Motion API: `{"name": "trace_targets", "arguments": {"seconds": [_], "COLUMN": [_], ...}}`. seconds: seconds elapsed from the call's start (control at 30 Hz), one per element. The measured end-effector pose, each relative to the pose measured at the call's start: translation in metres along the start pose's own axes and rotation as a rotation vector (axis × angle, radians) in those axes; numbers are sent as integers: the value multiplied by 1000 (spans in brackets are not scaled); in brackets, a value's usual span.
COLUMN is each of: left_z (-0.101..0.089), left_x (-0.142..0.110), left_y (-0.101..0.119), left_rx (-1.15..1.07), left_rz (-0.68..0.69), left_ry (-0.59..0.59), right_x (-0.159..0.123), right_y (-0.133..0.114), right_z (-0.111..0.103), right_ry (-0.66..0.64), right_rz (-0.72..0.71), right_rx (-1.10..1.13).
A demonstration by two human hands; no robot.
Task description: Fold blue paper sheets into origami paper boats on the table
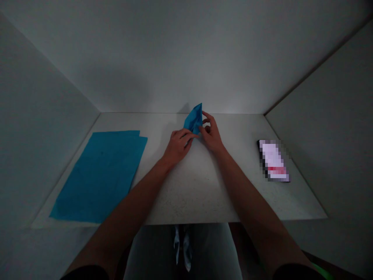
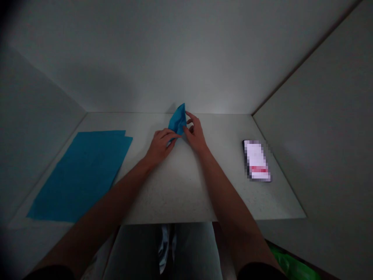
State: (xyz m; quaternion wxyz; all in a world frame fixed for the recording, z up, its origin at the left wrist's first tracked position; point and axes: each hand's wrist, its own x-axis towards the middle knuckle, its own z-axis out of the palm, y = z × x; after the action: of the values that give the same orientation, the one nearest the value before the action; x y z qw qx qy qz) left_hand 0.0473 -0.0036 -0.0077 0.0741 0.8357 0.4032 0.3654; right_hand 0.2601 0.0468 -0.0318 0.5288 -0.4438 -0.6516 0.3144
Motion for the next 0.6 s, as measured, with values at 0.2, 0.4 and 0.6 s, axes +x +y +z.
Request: {"name": "trace_targets", "arguments": {"seconds": [0.2, 0.4, 0.6], "left_z": [0, -1, 3], "left_x": [-2, -2, -2], "left_y": [0, 4, 5], "left_rx": [-67, -75, -61], "left_rz": [47, 199, 205], "left_ry": [131, -2, -20], "right_x": [4, 5, 2], "right_y": [13, 17, 17], "right_z": [3, 2, 0], "right_ry": [71, 75, -12], "right_rz": [107, 163, 113], "right_rx": [135, 194, 110]}}
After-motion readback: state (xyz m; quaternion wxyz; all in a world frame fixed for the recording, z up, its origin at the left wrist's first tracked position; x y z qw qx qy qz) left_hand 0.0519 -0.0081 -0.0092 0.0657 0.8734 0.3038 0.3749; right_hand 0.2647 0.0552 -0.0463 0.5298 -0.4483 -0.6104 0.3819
